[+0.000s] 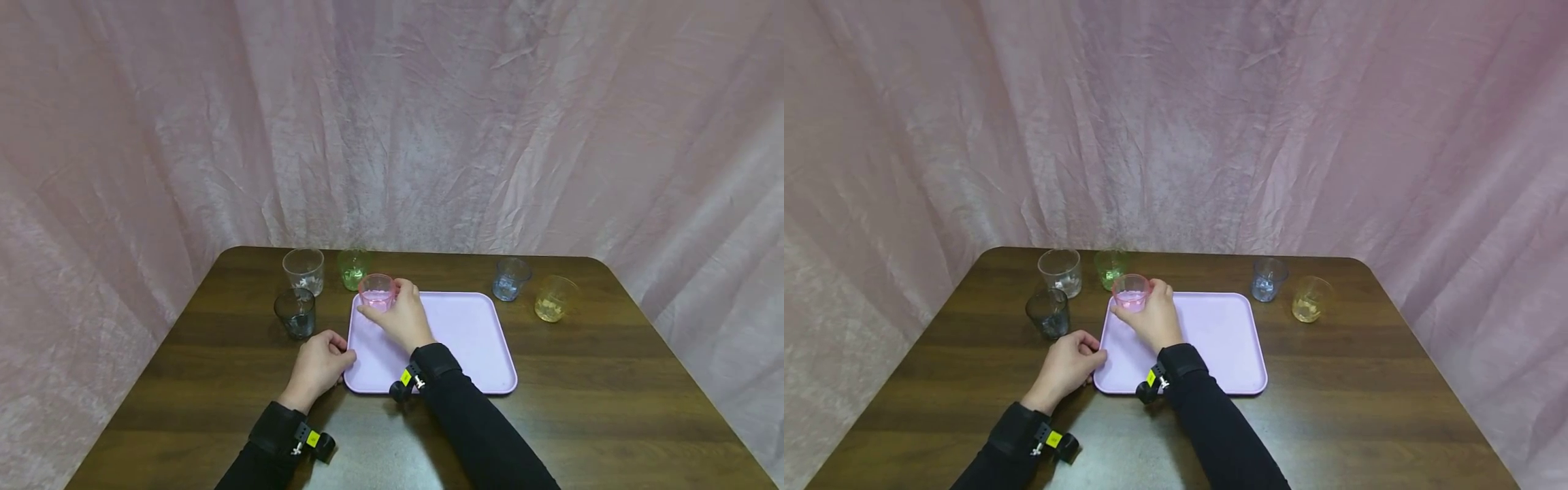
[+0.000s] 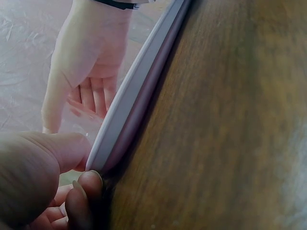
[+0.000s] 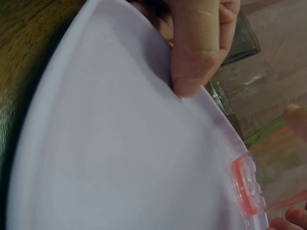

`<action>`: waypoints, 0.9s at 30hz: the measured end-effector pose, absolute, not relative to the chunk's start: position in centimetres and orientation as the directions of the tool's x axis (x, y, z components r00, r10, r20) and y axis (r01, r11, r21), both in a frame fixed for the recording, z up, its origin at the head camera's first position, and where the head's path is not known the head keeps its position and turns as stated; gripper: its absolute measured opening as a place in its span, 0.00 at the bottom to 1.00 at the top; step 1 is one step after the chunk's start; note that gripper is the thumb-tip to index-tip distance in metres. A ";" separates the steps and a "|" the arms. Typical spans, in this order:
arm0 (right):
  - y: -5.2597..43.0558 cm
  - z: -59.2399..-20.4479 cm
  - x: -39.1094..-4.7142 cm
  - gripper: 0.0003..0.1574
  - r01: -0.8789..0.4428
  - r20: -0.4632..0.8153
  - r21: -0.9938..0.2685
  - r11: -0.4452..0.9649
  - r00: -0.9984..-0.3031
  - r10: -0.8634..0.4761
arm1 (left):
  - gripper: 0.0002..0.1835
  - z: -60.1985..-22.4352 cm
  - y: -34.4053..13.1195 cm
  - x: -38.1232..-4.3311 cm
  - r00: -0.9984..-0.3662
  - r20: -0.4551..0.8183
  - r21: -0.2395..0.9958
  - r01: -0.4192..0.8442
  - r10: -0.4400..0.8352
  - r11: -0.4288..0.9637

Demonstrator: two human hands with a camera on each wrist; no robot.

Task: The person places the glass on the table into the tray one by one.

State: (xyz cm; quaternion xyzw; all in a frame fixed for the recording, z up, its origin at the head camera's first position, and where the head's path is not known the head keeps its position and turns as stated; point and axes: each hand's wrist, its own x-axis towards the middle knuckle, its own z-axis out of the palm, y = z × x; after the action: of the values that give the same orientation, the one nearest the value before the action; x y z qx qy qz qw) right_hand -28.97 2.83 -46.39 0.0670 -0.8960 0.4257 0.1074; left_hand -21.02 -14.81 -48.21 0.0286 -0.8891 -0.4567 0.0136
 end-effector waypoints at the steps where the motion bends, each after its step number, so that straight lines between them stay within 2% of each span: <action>1: 3.0 -46.3 -29.0 0.62 -0.211 0.251 -0.754 0.623 -0.968 -0.024 | 0.08 -48.2 -14.8 -21.0 -0.998 -0.006 0.812 -0.042 -0.064 0.582; 10: 4.5 -45.5 -28.7 0.66 -0.170 0.221 -0.790 0.589 -0.975 0.014 | 0.08 -48.3 -14.9 -21.1 -0.998 -0.020 0.814 -0.051 -0.060 0.579; 27: 9.8 -43.1 -29.0 0.66 -0.141 0.230 -0.812 0.566 -0.969 0.088 | 0.09 -48.4 -14.8 -21.2 -0.998 -0.011 0.813 -0.044 -0.060 0.581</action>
State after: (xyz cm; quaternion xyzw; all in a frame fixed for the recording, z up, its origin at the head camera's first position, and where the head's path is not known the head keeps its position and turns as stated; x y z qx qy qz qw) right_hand -29.00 9.79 -43.09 0.0152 -0.8762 0.4657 0.1233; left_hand -21.15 -14.82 -48.42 0.0291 -0.8891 -0.4567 0.0087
